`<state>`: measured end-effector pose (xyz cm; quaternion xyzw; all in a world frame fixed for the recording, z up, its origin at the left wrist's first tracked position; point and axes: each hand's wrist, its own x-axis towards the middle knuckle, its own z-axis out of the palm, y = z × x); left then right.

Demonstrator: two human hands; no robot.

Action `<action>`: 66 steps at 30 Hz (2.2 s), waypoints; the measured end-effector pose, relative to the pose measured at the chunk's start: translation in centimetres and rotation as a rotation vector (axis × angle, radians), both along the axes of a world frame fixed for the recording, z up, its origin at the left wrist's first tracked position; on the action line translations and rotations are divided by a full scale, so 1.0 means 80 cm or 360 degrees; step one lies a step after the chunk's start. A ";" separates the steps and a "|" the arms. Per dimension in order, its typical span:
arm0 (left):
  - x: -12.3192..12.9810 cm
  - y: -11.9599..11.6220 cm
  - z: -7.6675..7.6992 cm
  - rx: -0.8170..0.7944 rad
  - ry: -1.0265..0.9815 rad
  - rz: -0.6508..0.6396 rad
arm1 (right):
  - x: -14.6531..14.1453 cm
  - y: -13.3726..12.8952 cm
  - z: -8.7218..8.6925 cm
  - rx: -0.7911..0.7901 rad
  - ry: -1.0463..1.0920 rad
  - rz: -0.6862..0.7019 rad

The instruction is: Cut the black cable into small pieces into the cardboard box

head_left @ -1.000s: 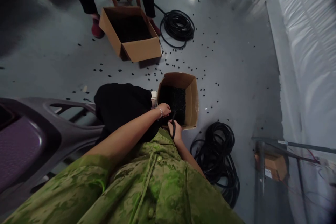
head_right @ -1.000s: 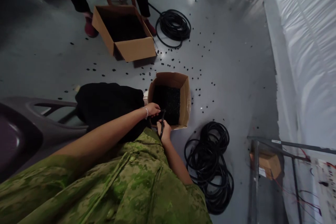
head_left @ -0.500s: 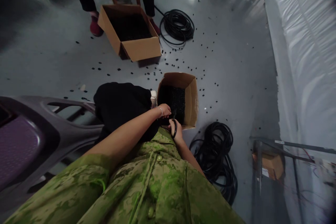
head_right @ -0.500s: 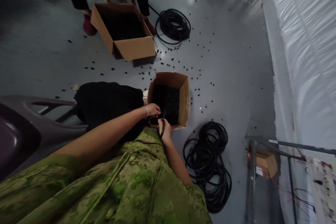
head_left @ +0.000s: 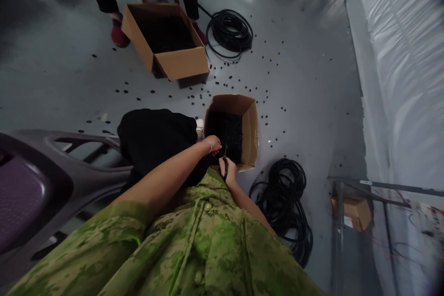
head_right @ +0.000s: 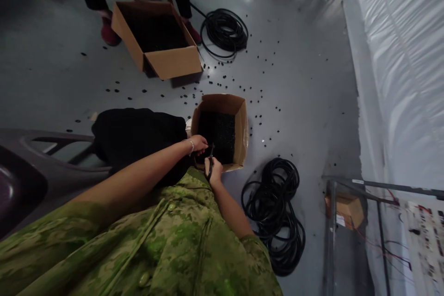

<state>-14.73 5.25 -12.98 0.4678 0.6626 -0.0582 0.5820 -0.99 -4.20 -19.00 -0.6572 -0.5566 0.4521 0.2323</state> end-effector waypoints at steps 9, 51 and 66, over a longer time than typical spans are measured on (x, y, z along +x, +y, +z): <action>-0.003 -0.003 0.013 -0.0095 -0.0051 0.0334 | 0.005 -0.003 -0.009 -0.0122 0.0014 -0.0127; 0.005 -0.003 0.028 0.0106 -0.0307 0.0313 | 0.011 0.009 0.028 -0.0235 0.0418 -0.0182; 0.000 -0.001 -0.011 0.0069 -0.0173 0.0222 | 0.007 -0.003 0.023 0.0076 0.0105 0.0063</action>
